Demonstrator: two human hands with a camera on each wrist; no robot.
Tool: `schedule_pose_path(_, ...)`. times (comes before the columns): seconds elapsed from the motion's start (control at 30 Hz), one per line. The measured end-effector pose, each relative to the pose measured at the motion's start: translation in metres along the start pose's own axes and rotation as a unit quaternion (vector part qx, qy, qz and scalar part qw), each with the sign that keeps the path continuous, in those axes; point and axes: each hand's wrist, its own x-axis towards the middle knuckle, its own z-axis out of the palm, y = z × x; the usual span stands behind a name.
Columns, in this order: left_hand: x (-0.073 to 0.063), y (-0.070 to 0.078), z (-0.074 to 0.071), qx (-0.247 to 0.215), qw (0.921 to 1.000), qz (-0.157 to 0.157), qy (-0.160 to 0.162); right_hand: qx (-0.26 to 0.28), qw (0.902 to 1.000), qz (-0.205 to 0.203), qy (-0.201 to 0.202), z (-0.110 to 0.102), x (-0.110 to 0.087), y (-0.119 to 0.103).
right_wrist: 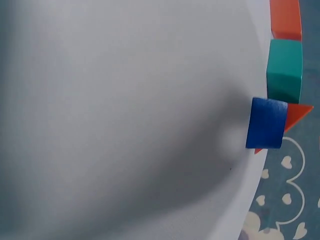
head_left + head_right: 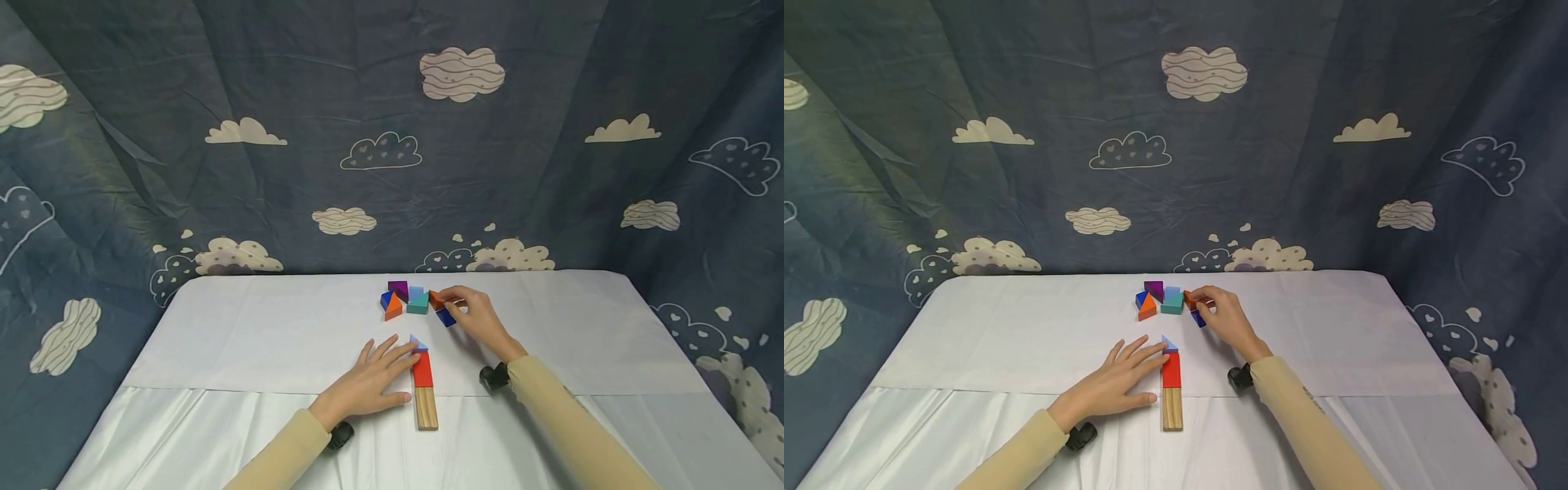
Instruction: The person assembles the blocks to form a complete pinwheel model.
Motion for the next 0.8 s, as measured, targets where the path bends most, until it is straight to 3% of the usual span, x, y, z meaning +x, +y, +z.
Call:
schedule_pose_path(0.23, 0.0, 0.0, 0.001, 0.0, 1.0, -0.004, -0.008, -0.01, 0.9998, 0.017, 0.004, 0.0, 0.005, 0.005)
schedule_pose_path(0.8, 0.001, 0.0, 0.003, 0.002, 0.9998, -0.009, -0.015, -0.024, 0.992, 0.101, -0.071, 0.01, 0.022, 0.017)
